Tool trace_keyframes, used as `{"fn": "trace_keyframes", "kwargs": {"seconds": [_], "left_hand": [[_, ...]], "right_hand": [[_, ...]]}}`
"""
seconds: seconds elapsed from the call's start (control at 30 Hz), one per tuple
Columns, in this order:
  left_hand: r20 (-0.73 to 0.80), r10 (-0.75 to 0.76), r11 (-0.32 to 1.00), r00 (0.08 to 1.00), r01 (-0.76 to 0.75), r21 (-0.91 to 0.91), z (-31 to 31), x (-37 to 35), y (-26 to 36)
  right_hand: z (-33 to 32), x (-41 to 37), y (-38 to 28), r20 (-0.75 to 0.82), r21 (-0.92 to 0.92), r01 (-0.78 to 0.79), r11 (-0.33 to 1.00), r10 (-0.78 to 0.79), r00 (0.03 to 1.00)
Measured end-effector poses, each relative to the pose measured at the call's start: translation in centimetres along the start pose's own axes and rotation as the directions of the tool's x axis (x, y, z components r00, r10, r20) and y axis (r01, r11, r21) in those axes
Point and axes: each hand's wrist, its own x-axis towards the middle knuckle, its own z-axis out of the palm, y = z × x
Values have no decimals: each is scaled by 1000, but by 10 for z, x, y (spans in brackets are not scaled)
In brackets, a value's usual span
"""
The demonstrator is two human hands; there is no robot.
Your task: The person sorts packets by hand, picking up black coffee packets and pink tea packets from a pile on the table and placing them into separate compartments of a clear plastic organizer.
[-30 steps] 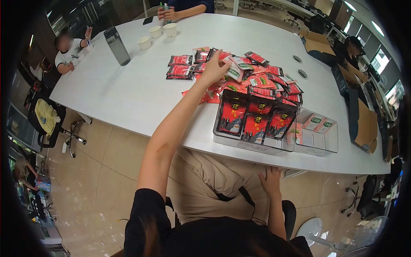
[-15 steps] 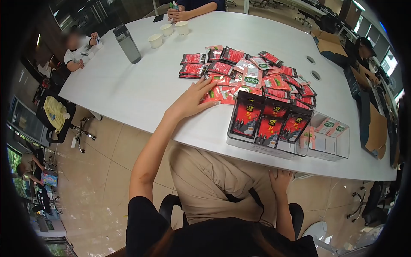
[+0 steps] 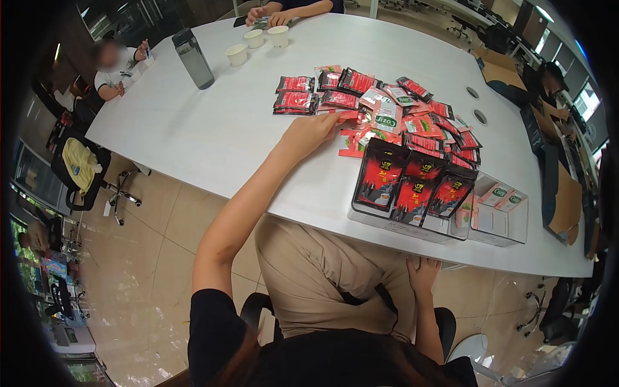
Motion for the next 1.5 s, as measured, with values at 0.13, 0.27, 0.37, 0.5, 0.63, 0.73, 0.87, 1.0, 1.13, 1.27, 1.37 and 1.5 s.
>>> {"fn": "trace_keyframes", "kwargs": {"seconds": [0.13, 0.27, 0.37, 0.5, 0.63, 0.73, 0.87, 1.0, 1.13, 1.27, 1.37, 1.5], "left_hand": [[-216, 58, 986, 975, -89, -139, 2, 0, 3], [-155, 65, 980, 986, -92, -176, 2, 1, 17], [61, 3, 982, 998, 8, -191, -2, 1, 20], [102, 24, 985, 995, -6, -172, -19, -3, 29], [110, 44, 992, 993, -30, -122, -16, -3, 26], [55, 103, 994, 993, -100, -48, -2, -3, 19], [55, 128, 992, 990, -129, 7, 1, -4, 19], [165, -38, 998, 985, 46, -42, -14, -5, 18], [-16, -132, 955, 991, 122, -272, -30, -20, 9], [-71, -433, 764, 899, 324, -558, -45, -38, 8], [-28, -597, 594, 802, 418, -687, -51, -55, 11], [-52, -719, 217, 693, 153, -964, -50, -70, 27]], "right_hand": [[1, 0, 1, 31, 13, -17, 1000, 16, 999], [2, -1, 3, 51, 13, -28, 1000, 27, 998], [2, -1, 2, 32, 9, -21, 1000, 21, 999], [-1, 0, 1, 45, 9, -25, 1000, 24, 999], [-1, -1, 0, 28, 4, -21, 1000, 21, 999], [-1, 0, 1, 43, 18, -29, 999, 28, 999], [-1, 1, -1, -1, -6, -8, 1000, 8, 1000], [-1, 1, 0, -10, -13, -1, 1000, 1, 1000], [-2, 0, 0, 54, 4, -37, 999, 37, 998], [-1, 1, -1, -36, -4, 9, 1000, -9, 999], [2, 0, 3, 6, 29, -23, 999, 23, 1000], [-1, -2, 0, -53, 74, -4, 997, 8, 999]]}}
